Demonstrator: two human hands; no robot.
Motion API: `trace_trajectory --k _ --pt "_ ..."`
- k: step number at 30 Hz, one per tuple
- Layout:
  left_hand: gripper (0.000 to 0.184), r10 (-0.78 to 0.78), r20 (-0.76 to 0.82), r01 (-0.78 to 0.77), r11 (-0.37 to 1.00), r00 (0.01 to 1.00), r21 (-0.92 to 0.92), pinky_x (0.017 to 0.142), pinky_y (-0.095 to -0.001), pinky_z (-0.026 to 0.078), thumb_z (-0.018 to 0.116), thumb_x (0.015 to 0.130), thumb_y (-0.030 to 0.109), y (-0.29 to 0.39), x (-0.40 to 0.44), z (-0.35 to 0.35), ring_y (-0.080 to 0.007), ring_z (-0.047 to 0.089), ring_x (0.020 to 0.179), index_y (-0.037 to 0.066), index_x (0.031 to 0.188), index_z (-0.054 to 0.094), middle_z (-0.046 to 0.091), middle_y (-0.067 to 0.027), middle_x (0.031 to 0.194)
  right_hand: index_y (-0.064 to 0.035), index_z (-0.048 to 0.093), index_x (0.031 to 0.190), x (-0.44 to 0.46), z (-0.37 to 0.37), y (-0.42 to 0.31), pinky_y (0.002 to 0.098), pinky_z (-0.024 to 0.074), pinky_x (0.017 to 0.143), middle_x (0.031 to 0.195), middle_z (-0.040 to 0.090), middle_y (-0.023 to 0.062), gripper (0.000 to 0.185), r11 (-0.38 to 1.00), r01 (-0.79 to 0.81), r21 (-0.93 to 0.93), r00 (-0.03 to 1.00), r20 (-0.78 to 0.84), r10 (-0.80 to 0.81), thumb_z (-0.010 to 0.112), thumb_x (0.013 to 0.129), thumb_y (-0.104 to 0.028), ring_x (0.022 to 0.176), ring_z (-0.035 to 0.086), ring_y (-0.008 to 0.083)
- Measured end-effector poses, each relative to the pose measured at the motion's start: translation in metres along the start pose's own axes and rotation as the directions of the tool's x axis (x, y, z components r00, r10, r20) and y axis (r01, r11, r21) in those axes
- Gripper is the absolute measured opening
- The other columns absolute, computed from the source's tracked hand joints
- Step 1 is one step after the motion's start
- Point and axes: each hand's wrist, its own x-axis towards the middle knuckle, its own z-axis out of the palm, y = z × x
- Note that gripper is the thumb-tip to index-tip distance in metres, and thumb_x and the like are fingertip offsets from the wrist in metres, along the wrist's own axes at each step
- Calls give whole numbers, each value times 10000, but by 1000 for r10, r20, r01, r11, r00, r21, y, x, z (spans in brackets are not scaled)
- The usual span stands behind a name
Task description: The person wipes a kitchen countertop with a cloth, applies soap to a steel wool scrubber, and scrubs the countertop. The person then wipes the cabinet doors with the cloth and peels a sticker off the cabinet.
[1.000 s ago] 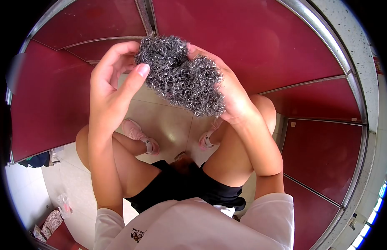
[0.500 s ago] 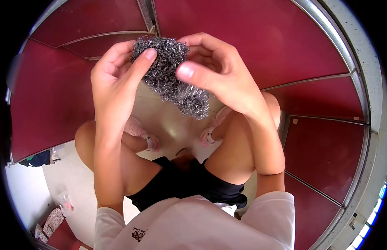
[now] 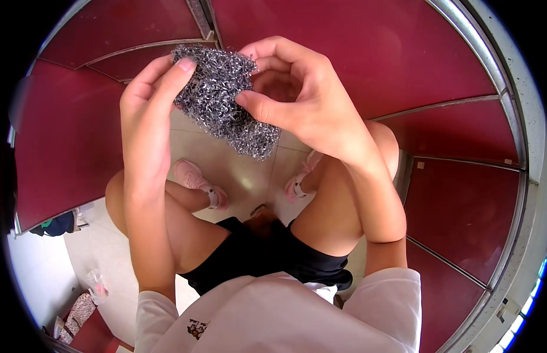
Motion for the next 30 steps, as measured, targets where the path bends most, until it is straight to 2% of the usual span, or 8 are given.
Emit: trace_trajectory --k 6,13,18,20,27,29,30 --pt "286 -59 40 62 996 997 -64 753 -195 461 697 864 156 -1 2 -2 -72 619 816 -59 1042 634 688 -56 889 26 551 1151 -1 -2 0 239 502 786 1009 632 52 342 1000 5 13 1000 -6 -5 657 826 42 878 597 91" --pt "291 -86 43 89 994 995 -65 747 -202 454 689 869 187 -2 3 -1 -66 607 805 -43 1042 641 685 -46 892 17 556 1146 -1 -3 1 226 503 784 998 631 45 337 1000 8 0 1000 -27 -8 655 824 41 872 597 82" --pt "295 -92 21 92 996 996 -6 697 -191 414 692 863 218 -6 4 -3 -38 573 773 -14 1040 650 682 -12 884 12 556 1154 -1 -3 5 224 503 783 999 628 44 350 1000 15 -15 999 -38 -16 659 819 35 877 599 83" --pt "300 -78 5 78 997 997 6 692 -192 405 694 859 228 -8 5 -3 -34 566 771 -7 1039 651 681 -3 880 9 558 1164 0 -4 8 224 502 784 1003 622 48 363 996 63 -60 997 -48 -65 677 820 16 880 600 87" --pt "331 -41 -23 41 999 999 1 699 -204 402 690 856 237 -9 6 -2 -34 565 781 -7 1072 630 681 2 878 8 564 1175 0 -4 9 234 505 782 1003 620 59 384 997 60 -52 997 -52 -63 713 825 -42 880 601 102" --pt "338 -40 -26 40 999 999 -8 703 -207 408 690 856 231 -10 6 -1 -37 568 786 -11 1083 623 682 -2 881 19 505 1243 -1 -7 6 288 459 941 1125 595 79 397 994 12 -104 1000 24 -10 649 877 -32 1037 567 134" --pt "346 -40 -29 39 999 999 -18 707 -210 414 691 856 226 -10 6 0 -41 572 790 -15 1093 616 683 -6 885 19 505 1243 -1 -7 5 288 459 941 1125 595 79 397 994 12 -104 1000 24 -10 649 877 -32 1037 567 134"
